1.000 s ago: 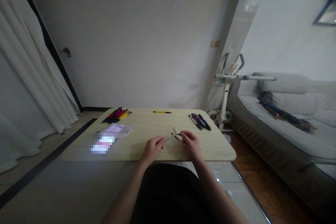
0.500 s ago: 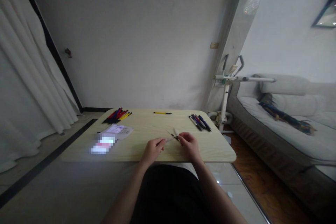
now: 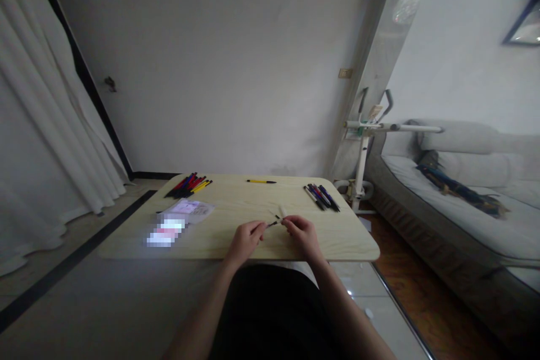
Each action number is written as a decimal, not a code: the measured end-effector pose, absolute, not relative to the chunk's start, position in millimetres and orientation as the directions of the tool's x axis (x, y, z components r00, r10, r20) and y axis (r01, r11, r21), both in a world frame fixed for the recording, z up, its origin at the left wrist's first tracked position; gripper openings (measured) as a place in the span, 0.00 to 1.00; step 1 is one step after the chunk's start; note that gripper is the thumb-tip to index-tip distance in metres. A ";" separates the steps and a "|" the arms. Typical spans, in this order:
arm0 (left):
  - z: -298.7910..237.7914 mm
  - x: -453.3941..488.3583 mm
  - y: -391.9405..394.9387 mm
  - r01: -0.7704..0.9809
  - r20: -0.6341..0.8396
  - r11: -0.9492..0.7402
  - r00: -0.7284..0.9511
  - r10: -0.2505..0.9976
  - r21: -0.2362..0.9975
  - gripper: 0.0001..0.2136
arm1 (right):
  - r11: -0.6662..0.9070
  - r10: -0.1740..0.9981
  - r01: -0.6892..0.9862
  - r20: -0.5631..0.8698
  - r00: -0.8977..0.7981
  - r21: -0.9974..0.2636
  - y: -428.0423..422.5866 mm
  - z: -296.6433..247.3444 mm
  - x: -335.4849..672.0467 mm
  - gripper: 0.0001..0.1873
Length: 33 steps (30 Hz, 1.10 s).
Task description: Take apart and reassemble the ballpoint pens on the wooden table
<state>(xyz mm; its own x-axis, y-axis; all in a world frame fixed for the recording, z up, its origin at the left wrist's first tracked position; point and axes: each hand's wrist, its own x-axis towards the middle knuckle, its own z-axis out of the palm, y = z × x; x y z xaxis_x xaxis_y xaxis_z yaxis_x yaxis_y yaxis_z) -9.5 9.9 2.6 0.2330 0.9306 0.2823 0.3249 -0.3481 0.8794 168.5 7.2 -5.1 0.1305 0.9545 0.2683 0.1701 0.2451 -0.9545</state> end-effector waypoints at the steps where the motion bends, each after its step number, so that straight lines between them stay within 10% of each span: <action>1: 2.6 -9.4 9.9 0.322 0.283 -0.347 0.231 0.931 0.881 0.17 | 0.247 0.954 0.165 0.269 0.129 -0.955 7.3 -5.4 168.4 0.16; 19: -3.4 -7.3 20.4 0.013 0.209 -0.210 0.089 0.974 0.978 0.14 | 0.302 0.908 0.093 0.316 0.276 -0.949 13.4 -15.1 170.3 0.15; 33: 0.1 -8.9 19.6 -0.071 0.171 -0.167 0.045 0.984 0.983 0.14 | 0.238 0.892 0.693 0.436 0.121 -0.680 10.2 -5.4 190.5 0.10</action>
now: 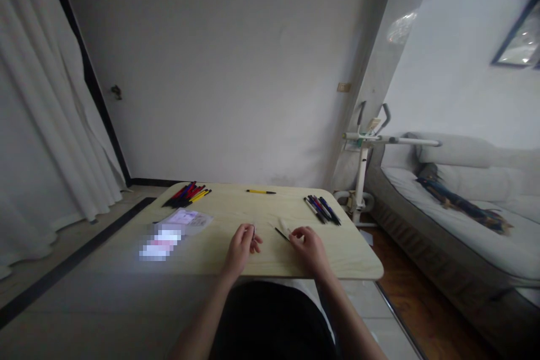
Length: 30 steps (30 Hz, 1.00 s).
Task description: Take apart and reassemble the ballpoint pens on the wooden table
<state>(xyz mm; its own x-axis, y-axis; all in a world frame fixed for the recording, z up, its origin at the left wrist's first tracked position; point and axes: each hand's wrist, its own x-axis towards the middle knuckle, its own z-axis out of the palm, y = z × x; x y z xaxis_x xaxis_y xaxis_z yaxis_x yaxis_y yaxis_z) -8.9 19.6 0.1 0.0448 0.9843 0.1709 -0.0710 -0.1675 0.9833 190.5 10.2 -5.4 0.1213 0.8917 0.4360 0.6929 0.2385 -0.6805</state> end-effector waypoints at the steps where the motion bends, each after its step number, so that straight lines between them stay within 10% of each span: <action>1: 0.1 -9.1 20.3 -0.084 0.168 -0.165 0.035 0.985 0.983 0.15 | 0.219 0.897 0.725 0.428 0.115 -0.653 9.0 -6.3 191.1 0.09; 30: 1.8 -10.7 17.9 -0.080 0.133 -0.125 0.093 0.987 0.989 0.15 | 0.169 0.924 0.839 0.379 0.047 -0.517 6.5 -5.8 185.9 0.08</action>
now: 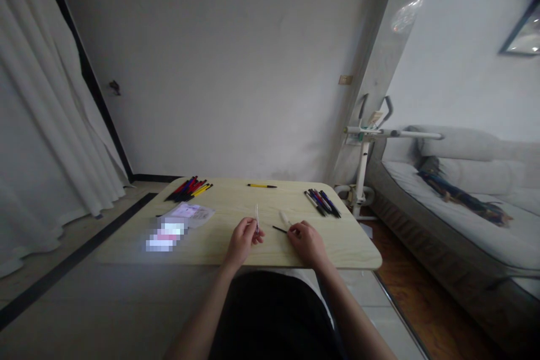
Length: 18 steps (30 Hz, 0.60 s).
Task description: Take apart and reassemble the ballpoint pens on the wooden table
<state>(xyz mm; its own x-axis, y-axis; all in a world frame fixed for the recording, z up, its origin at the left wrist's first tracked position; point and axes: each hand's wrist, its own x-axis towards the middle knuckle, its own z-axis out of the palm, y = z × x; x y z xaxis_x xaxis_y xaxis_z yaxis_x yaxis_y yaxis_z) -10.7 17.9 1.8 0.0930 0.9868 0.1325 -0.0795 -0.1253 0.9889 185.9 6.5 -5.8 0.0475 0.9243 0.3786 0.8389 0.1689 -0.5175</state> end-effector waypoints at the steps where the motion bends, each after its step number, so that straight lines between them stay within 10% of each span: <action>1: 1.6 -10.7 18.0 -0.079 0.128 -0.121 0.093 0.987 0.990 0.15 | 0.167 0.925 0.837 0.378 0.050 -0.521 6.4 -5.5 185.7 0.08; 18: 1.1 -10.9 17.6 -0.063 0.125 -0.117 0.125 0.984 0.991 0.15 | 0.220 0.917 0.688 0.386 0.095 -0.692 8.4 -6.8 190.1 0.08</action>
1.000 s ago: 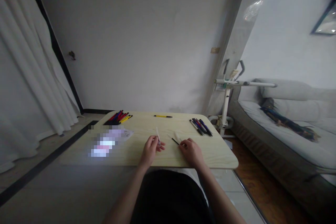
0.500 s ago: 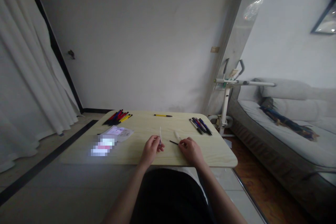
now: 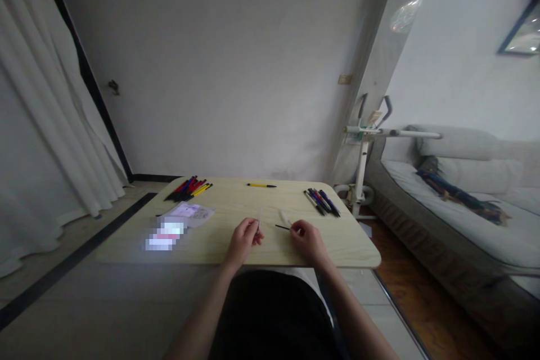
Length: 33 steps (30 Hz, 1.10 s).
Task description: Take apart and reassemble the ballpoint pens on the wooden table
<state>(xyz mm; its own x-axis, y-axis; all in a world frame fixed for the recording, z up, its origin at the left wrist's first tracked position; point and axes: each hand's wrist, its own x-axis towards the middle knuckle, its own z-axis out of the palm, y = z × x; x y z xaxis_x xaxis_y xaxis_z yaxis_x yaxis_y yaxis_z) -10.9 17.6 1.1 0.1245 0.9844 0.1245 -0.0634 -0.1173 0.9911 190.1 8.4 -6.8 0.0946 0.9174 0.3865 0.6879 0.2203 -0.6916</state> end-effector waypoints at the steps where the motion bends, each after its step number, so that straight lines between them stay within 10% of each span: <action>1: 1.2 -11.0 17.3 -0.059 0.127 -0.120 0.127 0.984 0.991 0.15 | 0.227 0.917 0.662 0.385 0.101 -0.714 8.6 -6.8 190.6 0.08; 33: 5.0 -10.0 13.9 0.087 0.190 -0.205 0.155 0.969 0.975 0.13 | 0.281 0.911 0.388 0.372 0.181 -0.878 18.2 -16.0 206.6 0.10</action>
